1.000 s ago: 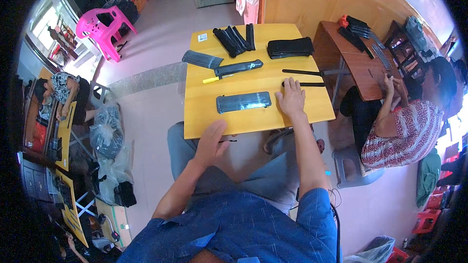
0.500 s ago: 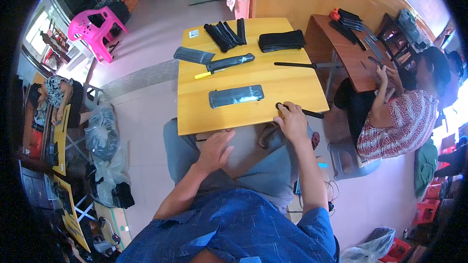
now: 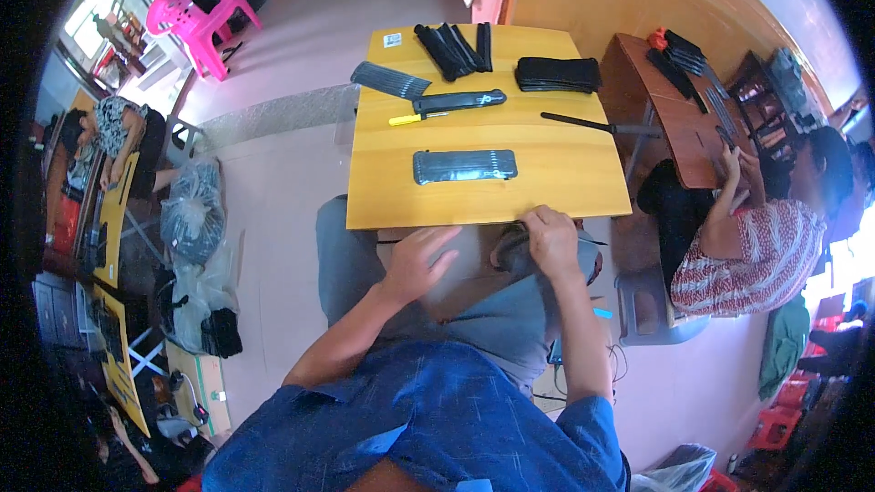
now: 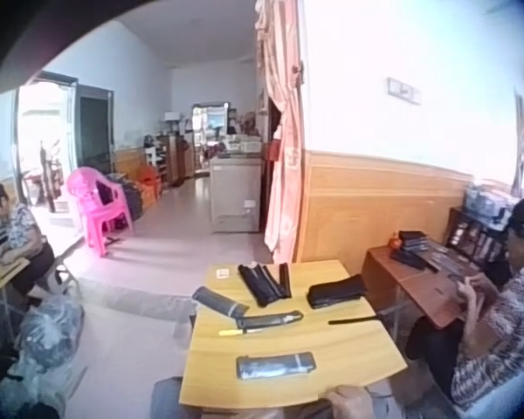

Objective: Assembling plastic fasteners or clips onto black fabric straps.

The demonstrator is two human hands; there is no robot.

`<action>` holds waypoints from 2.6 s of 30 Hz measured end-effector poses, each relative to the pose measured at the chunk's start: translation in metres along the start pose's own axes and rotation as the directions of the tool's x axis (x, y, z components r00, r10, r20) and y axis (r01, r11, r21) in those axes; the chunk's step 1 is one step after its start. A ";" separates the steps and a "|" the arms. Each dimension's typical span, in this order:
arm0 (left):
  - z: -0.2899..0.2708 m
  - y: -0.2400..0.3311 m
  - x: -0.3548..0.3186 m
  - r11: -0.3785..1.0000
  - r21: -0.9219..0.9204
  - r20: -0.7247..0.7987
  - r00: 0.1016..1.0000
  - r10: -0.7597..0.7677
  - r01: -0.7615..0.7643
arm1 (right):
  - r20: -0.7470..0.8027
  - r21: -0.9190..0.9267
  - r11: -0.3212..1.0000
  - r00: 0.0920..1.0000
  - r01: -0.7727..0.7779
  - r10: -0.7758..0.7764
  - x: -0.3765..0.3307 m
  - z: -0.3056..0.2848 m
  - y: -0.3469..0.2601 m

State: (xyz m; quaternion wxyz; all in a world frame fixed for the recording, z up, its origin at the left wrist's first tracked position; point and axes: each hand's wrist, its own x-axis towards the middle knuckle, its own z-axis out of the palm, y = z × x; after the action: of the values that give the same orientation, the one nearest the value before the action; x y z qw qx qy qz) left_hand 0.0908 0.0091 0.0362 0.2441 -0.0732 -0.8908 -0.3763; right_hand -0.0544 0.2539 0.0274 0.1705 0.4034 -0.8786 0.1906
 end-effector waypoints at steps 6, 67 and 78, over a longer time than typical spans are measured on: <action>-0.002 0.010 0.011 0.984 -0.126 -0.088 0.987 -0.134 0.123 | 0.087 0.274 0.962 0.995 0.017 -0.043 0.031 -0.013 -0.080; -0.022 -0.100 0.081 0.766 0.103 0.072 0.764 -0.642 0.634 | 0.438 0.639 0.387 0.728 -0.665 0.528 0.082 0.049 0.034; -0.025 -0.099 0.087 0.748 0.096 0.092 0.742 -0.664 0.657 | 0.426 0.623 0.393 0.715 -0.676 0.554 0.080 0.052 0.035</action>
State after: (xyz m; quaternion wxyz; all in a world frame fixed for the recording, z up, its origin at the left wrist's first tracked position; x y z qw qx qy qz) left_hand -0.0063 -0.0826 0.0307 0.0431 0.2314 -0.8823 -0.4076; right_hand -0.1385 0.1993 0.0117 -0.1587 0.0942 -0.8145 0.5500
